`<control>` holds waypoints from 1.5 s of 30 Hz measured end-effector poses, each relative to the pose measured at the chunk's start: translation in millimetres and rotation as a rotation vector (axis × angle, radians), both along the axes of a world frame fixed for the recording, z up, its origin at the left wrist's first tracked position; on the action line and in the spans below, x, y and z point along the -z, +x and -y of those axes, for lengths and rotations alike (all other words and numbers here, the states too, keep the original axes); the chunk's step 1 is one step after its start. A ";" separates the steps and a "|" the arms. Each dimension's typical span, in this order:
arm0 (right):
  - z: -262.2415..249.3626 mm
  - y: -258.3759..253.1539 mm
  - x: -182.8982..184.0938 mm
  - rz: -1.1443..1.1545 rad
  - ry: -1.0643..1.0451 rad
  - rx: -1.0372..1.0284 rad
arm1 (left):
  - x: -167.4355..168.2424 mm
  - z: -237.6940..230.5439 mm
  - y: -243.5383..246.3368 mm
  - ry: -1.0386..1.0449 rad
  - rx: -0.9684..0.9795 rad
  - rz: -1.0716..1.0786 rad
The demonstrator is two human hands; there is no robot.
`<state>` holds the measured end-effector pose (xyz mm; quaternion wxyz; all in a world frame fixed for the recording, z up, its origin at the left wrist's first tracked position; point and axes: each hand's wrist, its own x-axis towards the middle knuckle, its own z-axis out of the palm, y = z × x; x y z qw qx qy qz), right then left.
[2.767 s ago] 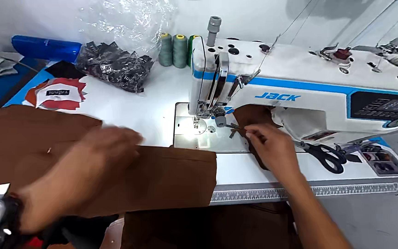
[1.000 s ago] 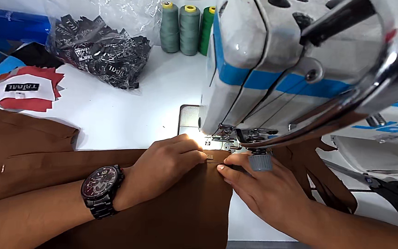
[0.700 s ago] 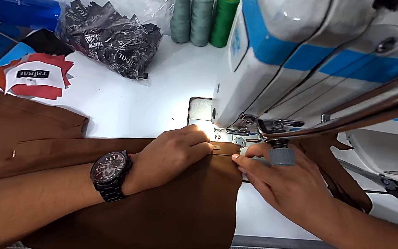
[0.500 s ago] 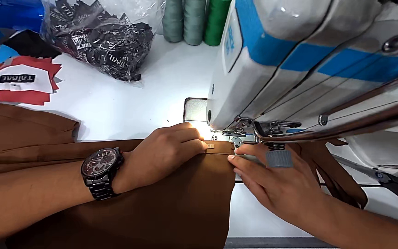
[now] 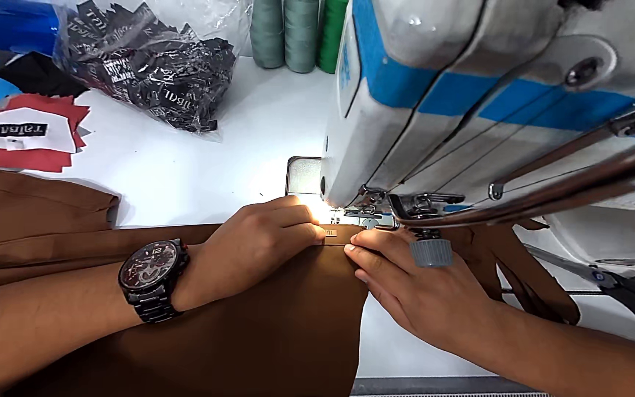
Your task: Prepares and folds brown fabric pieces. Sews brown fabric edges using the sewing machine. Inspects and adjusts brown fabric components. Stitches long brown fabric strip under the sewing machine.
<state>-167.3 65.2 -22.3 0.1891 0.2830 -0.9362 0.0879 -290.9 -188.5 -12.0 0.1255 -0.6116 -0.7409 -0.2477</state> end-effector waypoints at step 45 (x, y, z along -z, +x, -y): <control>-0.2 -13.6 2.0 0.125 0.097 0.058 | -0.4 -6.1 -20.2 -0.012 0.002 -0.095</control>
